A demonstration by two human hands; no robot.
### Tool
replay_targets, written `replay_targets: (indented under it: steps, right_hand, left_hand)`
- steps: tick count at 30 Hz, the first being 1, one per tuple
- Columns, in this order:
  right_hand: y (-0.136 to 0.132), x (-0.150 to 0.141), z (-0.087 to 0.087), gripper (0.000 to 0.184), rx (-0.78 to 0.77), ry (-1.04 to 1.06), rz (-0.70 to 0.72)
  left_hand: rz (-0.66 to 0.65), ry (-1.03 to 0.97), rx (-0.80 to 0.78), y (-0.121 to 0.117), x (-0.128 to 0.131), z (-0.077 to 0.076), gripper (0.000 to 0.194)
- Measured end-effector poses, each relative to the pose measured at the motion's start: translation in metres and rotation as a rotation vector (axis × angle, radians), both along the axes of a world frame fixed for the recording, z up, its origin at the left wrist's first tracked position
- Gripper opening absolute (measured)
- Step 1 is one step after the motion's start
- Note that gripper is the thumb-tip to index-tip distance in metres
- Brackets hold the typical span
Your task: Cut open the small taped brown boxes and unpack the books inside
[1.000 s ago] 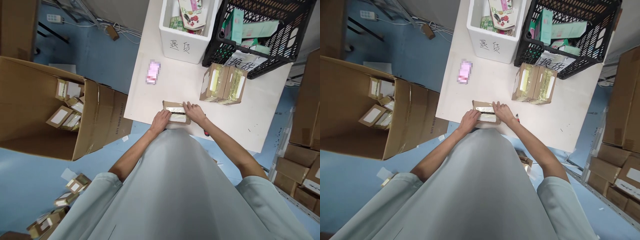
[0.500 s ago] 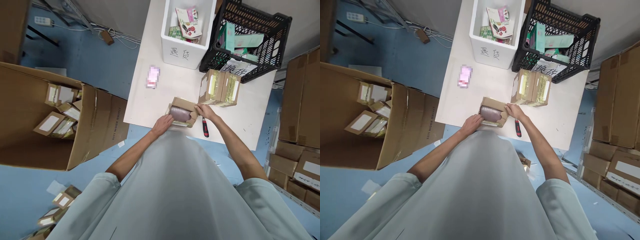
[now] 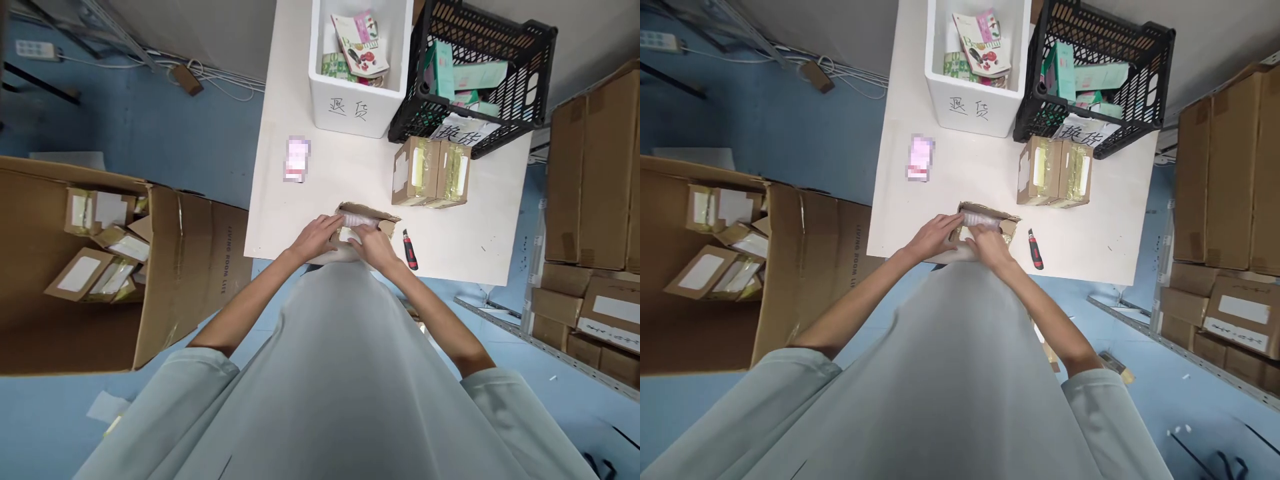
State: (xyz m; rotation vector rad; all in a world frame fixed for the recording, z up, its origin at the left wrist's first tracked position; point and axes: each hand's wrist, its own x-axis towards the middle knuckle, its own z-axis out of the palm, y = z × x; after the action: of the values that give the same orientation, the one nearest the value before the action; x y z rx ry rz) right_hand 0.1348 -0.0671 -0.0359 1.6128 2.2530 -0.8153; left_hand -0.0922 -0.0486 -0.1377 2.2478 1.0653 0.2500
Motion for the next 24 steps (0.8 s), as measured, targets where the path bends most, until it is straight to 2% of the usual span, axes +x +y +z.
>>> replay_targets:
  steps: [5,8,12,15,20,24]
  right_hand:
    - [0.007,-0.044,-0.019,0.064,-0.097,-0.142,-0.122]
    - [0.016,-0.057,-0.028,0.064,-0.140,-0.196,-0.189]
    - [0.019,-0.068,-0.033,0.063,-0.200,-0.199,-0.208]
    - [0.021,-0.075,-0.038,0.066,-0.207,-0.190,-0.227]
    - [0.029,-0.081,-0.047,0.075,-0.251,-0.184,-0.258]
    - [0.022,-0.082,-0.048,0.071,-0.205,-0.182,-0.300]
  left_hand:
    - [-0.130,0.010,-0.051,0.031,-0.004,-0.009,0.077]
    - [-0.191,-0.001,-0.107,0.040,-0.008,-0.018,0.077]
    - [-0.250,0.017,-0.172,0.046,-0.021,-0.031,0.091]
    - [-0.263,0.025,-0.174,0.050,-0.026,-0.035,0.085]
    - [-0.287,0.031,-0.148,0.054,-0.021,-0.033,0.080]
    - [-0.318,0.035,-0.149,0.054,-0.018,-0.037,0.080]
